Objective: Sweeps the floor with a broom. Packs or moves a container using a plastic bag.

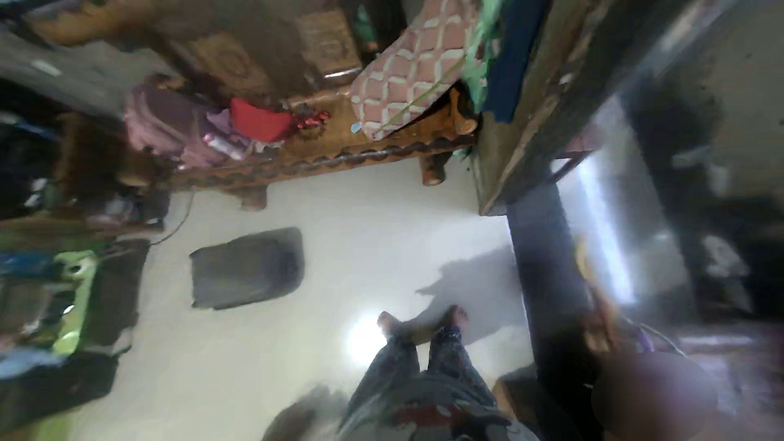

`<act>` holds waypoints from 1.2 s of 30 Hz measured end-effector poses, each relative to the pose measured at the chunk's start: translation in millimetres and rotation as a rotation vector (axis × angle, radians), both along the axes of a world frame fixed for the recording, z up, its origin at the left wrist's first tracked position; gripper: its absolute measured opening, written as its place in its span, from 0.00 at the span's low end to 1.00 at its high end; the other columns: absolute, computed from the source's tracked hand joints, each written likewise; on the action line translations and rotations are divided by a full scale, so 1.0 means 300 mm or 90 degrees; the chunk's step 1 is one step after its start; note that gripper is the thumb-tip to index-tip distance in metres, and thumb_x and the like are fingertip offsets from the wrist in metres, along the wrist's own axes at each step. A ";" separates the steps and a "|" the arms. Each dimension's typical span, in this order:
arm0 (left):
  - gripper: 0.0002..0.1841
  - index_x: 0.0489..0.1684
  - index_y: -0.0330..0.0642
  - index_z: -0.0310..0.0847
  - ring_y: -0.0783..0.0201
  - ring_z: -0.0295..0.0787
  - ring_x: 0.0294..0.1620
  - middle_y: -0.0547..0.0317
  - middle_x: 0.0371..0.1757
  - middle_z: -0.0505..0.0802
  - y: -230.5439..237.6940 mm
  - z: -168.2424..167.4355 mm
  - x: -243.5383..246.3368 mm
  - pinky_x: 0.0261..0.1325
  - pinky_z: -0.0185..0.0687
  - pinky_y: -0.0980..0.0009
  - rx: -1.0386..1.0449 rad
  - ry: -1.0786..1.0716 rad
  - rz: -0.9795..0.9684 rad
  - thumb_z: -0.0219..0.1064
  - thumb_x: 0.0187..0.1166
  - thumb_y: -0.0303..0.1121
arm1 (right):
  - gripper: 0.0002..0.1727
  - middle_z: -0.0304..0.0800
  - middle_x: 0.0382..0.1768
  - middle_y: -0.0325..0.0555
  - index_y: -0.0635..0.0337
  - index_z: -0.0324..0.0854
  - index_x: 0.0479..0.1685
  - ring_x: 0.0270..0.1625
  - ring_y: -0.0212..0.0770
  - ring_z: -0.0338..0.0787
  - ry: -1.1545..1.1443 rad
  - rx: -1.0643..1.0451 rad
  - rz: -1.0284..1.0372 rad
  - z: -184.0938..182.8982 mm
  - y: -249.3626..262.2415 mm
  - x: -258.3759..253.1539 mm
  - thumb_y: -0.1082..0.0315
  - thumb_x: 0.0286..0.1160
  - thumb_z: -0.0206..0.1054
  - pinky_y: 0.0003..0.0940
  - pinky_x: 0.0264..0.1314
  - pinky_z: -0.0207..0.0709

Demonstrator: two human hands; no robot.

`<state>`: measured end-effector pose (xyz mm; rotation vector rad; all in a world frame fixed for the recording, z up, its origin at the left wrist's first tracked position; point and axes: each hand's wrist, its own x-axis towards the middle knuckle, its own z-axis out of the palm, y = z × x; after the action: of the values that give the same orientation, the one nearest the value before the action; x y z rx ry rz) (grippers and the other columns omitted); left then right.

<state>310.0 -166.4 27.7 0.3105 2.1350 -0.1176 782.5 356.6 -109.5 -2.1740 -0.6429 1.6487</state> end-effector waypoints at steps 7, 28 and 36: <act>0.24 0.66 0.37 0.84 0.41 0.86 0.67 0.37 0.63 0.90 -0.105 -0.055 -0.028 0.72 0.76 0.38 -0.049 -0.023 0.255 0.69 0.81 0.47 | 0.07 0.77 0.30 0.39 0.61 0.77 0.51 0.26 0.31 0.75 -0.055 0.096 0.190 0.051 0.001 -0.093 0.73 0.80 0.59 0.30 0.28 0.74; 0.21 0.65 0.32 0.83 0.40 0.88 0.62 0.34 0.59 0.91 -0.711 -0.099 -0.102 0.69 0.77 0.40 -0.042 -0.045 0.534 0.69 0.83 0.40 | 0.21 0.63 0.17 0.32 0.61 0.77 0.51 0.10 0.25 0.59 0.103 -0.311 0.674 -0.110 -0.913 -1.962 0.53 0.96 0.47 0.20 0.12 0.57; 0.23 0.63 0.32 0.85 0.38 0.87 0.64 0.33 0.59 0.91 -0.805 -0.106 0.070 0.69 0.76 0.37 -0.103 -0.092 0.533 0.69 0.83 0.44 | 0.27 0.82 0.71 0.64 0.67 0.75 0.75 0.74 0.57 0.83 -0.198 -0.197 1.373 -0.028 -1.126 -1.895 0.55 0.91 0.53 0.57 0.76 0.73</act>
<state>330.9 -407.9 -4.2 -0.6524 1.9347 0.2104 214.1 18.7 -118.0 -1.2615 -3.7271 1.7744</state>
